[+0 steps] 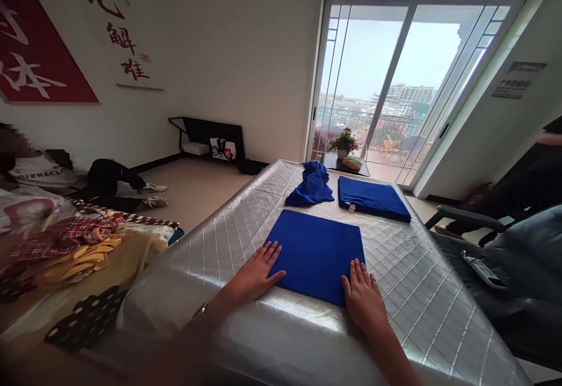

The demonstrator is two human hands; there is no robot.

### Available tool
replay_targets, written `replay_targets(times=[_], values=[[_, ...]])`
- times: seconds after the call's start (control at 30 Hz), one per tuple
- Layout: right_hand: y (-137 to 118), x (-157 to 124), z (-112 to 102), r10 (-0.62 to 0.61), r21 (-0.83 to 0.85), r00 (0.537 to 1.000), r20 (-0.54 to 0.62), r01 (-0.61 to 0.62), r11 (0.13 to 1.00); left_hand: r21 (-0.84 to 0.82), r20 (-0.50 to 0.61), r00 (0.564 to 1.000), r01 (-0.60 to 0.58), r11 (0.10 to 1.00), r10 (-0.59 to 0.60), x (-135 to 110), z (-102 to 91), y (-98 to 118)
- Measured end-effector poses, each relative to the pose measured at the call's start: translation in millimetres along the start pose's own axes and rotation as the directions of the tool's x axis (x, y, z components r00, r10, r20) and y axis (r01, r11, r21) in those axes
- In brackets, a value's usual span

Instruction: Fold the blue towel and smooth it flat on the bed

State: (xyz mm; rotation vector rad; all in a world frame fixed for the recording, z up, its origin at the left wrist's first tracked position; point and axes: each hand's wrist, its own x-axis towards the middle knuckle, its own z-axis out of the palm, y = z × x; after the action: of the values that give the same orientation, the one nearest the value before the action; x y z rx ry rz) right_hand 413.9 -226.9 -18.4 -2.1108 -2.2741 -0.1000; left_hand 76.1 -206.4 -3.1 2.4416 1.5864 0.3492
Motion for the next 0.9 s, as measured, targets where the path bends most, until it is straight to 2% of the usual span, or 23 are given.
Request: replay_targets(times=[0.2,0.37,0.47,0.5,0.57,0.67,0.73,0.8,0.9], values=[[-1.5,40.0,-16.9,0.055,-0.016,0.998,0.015,-0.054,0.998,-0.004,0.019,1.000,0.016,1.000,-0.016,-1.7,-4.9,2.4],[-3.2,54.3,-4.3,0.107,0.013,0.994,0.017,-0.107,0.994,0.037,0.061,0.995,0.074,0.997,-0.076,-0.2,-11.8,4.3],[-3.1,53.5,1.0,0.110,0.019,0.994,0.011,-0.110,0.994,0.076,0.022,0.991,0.130,0.989,-0.132,18.2,-14.1,21.2],[-3.1,53.1,1.2,0.112,0.020,0.994,0.009,-0.112,0.993,0.076,0.012,0.994,0.103,0.992,-0.104,28.3,-13.4,32.4],[-2.9,52.2,0.3,0.112,0.018,0.994,0.003,-0.112,0.994,0.054,0.028,0.999,-0.031,0.998,0.029,53.0,-7.9,62.6],[-1.2,50.2,-1.3,0.079,0.004,0.997,-0.003,-0.079,0.997,-0.016,0.099,0.962,-0.254,0.967,0.254,90.9,9.7,115.0],[0.2,48.6,-1.7,0.045,-0.002,0.999,-0.003,-0.045,0.999,-0.041,0.075,0.937,-0.338,0.940,0.340,109.4,23.6,141.0],[0.8,47.6,-2.0,0.033,0.000,0.999,-0.002,-0.033,0.999,-0.048,0.056,0.931,-0.357,0.933,0.359,119.2,34.2,152.0],[-0.4,48.2,-2.8,0.071,0.016,0.998,-0.003,-0.071,0.997,-0.048,0.077,0.946,-0.313,0.948,0.316,119.4,37.5,137.5]])
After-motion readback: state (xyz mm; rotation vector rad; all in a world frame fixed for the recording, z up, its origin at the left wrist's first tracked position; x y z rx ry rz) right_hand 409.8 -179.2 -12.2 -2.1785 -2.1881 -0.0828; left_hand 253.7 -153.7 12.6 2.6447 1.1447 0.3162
